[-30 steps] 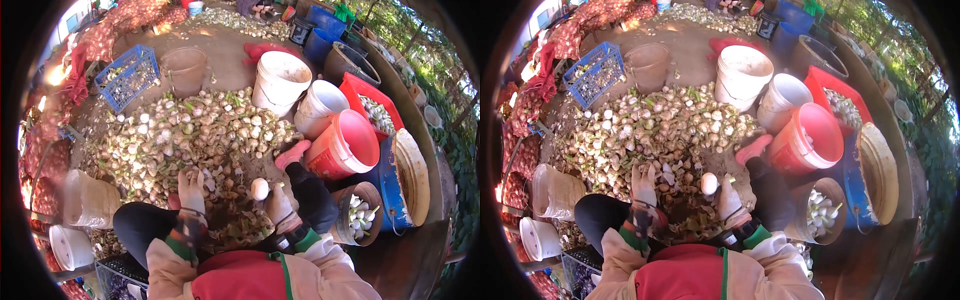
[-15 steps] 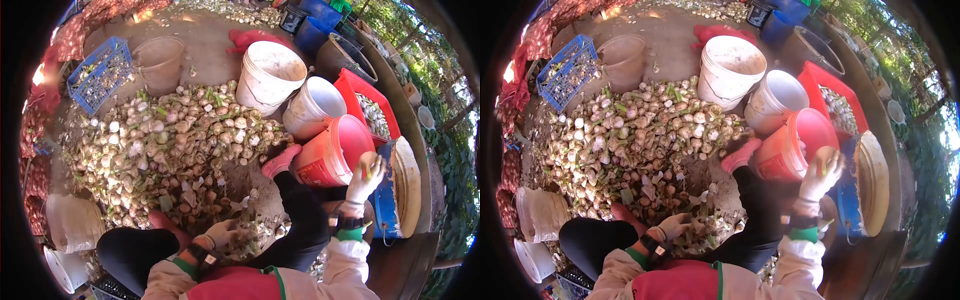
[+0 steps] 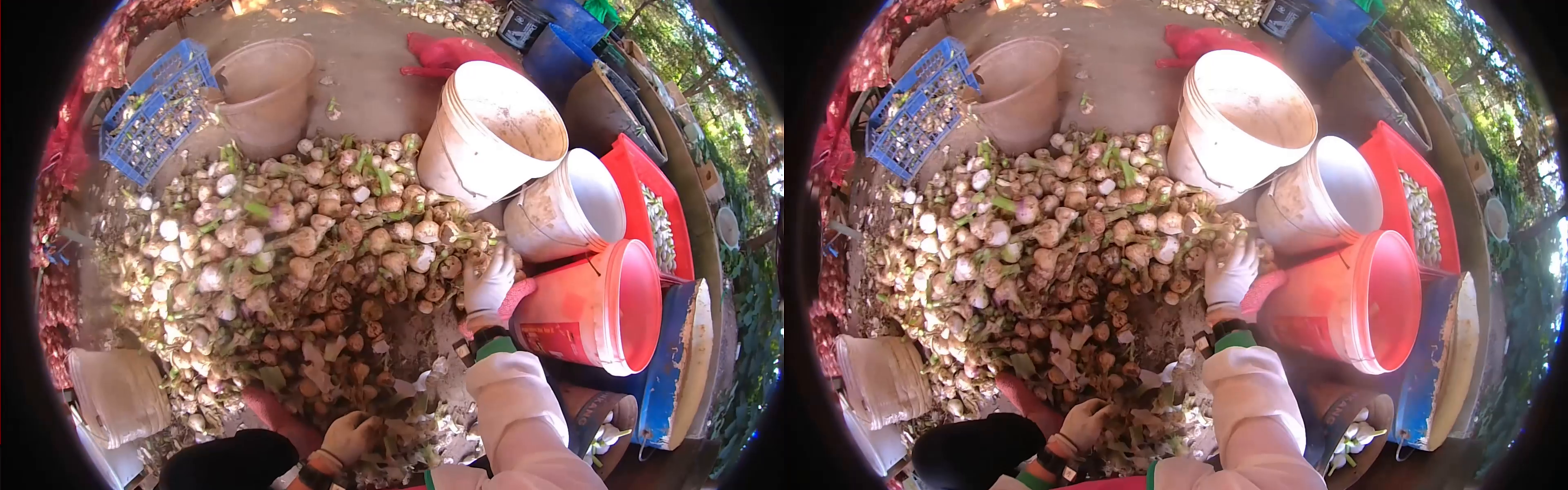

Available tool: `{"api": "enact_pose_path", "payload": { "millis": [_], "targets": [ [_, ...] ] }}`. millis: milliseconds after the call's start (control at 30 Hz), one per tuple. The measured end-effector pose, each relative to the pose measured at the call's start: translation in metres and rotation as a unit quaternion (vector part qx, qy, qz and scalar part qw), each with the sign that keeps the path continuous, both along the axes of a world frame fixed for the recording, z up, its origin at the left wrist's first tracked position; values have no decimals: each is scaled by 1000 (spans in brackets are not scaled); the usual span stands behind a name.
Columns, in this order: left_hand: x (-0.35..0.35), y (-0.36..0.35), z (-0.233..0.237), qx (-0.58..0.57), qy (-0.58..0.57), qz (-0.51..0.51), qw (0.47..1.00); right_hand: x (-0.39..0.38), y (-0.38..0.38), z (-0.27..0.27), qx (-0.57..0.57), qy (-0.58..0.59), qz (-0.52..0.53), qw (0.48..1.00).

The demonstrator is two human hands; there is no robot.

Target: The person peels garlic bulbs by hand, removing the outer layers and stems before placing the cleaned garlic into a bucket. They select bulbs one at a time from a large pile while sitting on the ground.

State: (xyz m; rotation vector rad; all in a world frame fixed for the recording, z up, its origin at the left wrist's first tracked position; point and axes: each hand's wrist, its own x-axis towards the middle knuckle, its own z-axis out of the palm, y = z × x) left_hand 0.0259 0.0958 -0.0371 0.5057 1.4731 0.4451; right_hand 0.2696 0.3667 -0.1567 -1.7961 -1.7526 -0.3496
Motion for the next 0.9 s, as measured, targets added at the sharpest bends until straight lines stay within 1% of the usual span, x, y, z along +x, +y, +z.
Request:
{"api": "enact_pose_path", "payload": {
  "millis": [33, 67, 100, 133, 167, 200, 233, 267, 300, 333, 367, 400, 433, 467, 500, 533, 567, 600, 633, 667, 700, 733, 800, 833, 867, 900],
  "targets": [
    [-1, 1, -5, 8, -6, 8, 1000, 3, 15, -1, 13, 48, -37, 998],
    [-3, 3, -12, 7, -10, 8, 1000, 14, 25, -18, 12, 43, -36, 998],
    [-4, 2, -19, -2, 13, -8, 1000, 23, 37, -37, -116, 73, -5, 991],
    [-6, -1, -23, -11, 37, -26, 999, 27, 42, -43, -242, 104, 25, 964],
    [-7, -3, -29, -11, 37, -27, 999, 34, 41, -47, -218, 74, 51, 972],
    [-7, -5, -36, 23, 50, -43, 998, 37, 36, -50, -218, 73, 50, 972],
    [-7, -7, -40, 59, 65, -58, 994, 38, 30, -53, -213, 175, 25, 961],
    [-5, -6, -38, 60, 64, -57, 994, 36, 18, -49, -208, 274, 1, 939],
    [0, -4, -34, 82, 12, 26, 996, 25, -3, -50, -204, 349, -23, 914],
    [4, -3, -32, 103, -39, 110, 988, 1, -35, -21, -227, 517, 31, 825],
    [9, -6, -46, 128, -50, 151, 979, -15, -84, 15, -215, 259, 233, 912],
    [12, -12, -53, 152, -59, 191, 968, -35, -125, 26, -318, 496, 217, 778],
    [21, -7, -35, 145, -147, 285, 936, -57, -166, 48, -260, 327, 321, 850],
    [27, -3, -17, 137, -229, 375, 888, -83, -210, 68, -318, 385, 344, 795],
    [21, -14, -14, 135, -220, 380, 888, -101, -245, 96, -357, 360, 329, 797],
    [16, -26, -20, 177, -230, 371, 882, -104, -261, 123, -360, 366, 332, 792],
    [12, -32, -27, 228, -242, 358, 873, -104, -260, 148, -292, 240, 353, 856],
    [9, -39, -33, 237, -240, 355, 872, -100, -261, 164, -213, 107, 363, 901],
    [7, -42, -27, 254, -238, 353, 869, -96, -266, 168, -251, 167, 325, 897],
    [6, -47, -20, 269, -237, 349, 866, -95, -275, 174, -242, 168, 324, 899],
    [10, -53, -11, 262, -258, 375, 851, -95, -282, 181, -228, 130, 327, 908],
    [12, -56, -6, 270, -261, 370, 850, -98, -288, 193, -214, 91, 330, 915],
    [16, -61, -2, 316, -195, 365, 854, -102, -308, 209, -182, 88, 353, 913],
    [12, -64, -14, 326, -195, 364, 850, -101, -320, 210, -191, 79, 375, 904],
    [1, -67, -37, 344, -309, 363, 809, -101, -330, 212, -199, 72, 397, 893],
    [-10, -71, -49, 355, -419, 355, 757, -95, -337, 221, -202, 64, 411, 887]
  ]
}}
